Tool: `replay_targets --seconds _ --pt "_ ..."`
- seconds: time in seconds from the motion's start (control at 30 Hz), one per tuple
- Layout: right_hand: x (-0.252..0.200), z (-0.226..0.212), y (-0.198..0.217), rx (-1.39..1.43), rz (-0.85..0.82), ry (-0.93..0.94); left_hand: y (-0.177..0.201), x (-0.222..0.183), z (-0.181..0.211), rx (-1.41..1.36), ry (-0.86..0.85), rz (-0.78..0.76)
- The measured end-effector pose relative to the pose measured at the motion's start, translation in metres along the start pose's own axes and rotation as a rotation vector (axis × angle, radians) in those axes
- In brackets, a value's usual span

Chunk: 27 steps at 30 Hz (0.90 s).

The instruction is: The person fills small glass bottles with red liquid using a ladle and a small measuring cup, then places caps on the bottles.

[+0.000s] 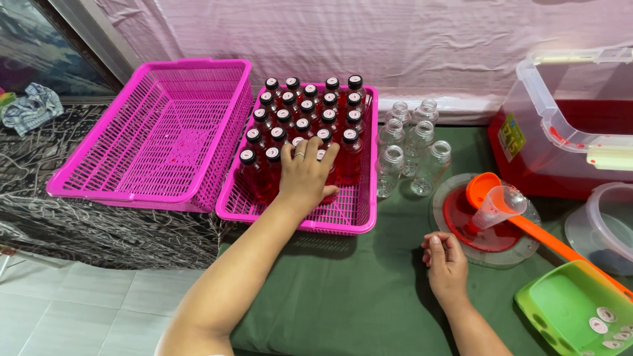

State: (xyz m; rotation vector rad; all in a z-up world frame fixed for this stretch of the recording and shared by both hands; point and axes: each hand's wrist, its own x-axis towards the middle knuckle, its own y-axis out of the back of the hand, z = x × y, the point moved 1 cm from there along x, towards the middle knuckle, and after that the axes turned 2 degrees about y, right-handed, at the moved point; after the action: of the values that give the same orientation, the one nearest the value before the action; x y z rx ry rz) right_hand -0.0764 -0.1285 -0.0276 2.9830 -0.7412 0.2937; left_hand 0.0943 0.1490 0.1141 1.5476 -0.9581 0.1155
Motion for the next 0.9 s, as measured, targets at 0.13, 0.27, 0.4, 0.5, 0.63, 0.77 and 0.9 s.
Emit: replay_targets --seconds 0.13,0.27,0.4,0.5,0.63,0.77,0.9 --pt "0.001 0.0 0.001 -0.012 0.0 -0.001 0.022 -0.005 0.003 -0.075 0.018 0.06" --pt "0.0 -0.004 -0.001 -0.017 -0.004 -0.013 0.061 -0.011 0.023 -0.233 -0.043 0.234" --pt "0.0 -0.001 0.0 -0.012 -0.013 -0.01 0.097 -0.024 0.063 -0.685 -0.254 0.346" --pt "-0.001 -0.002 -0.001 -0.022 -0.03 0.044 0.104 -0.046 0.107 -1.001 -0.276 0.22" --pt "0.0 0.011 0.002 -0.038 -0.036 0.061 0.083 -0.056 0.159 -1.155 -0.189 0.144" --pt "-0.001 0.015 0.003 -0.045 0.016 0.069 0.037 -0.062 0.192 -1.508 0.233 -0.045" --pt "-0.005 -0.007 -0.001 -0.111 0.048 0.04 -0.016 -0.085 0.203 -1.536 0.394 -0.14"
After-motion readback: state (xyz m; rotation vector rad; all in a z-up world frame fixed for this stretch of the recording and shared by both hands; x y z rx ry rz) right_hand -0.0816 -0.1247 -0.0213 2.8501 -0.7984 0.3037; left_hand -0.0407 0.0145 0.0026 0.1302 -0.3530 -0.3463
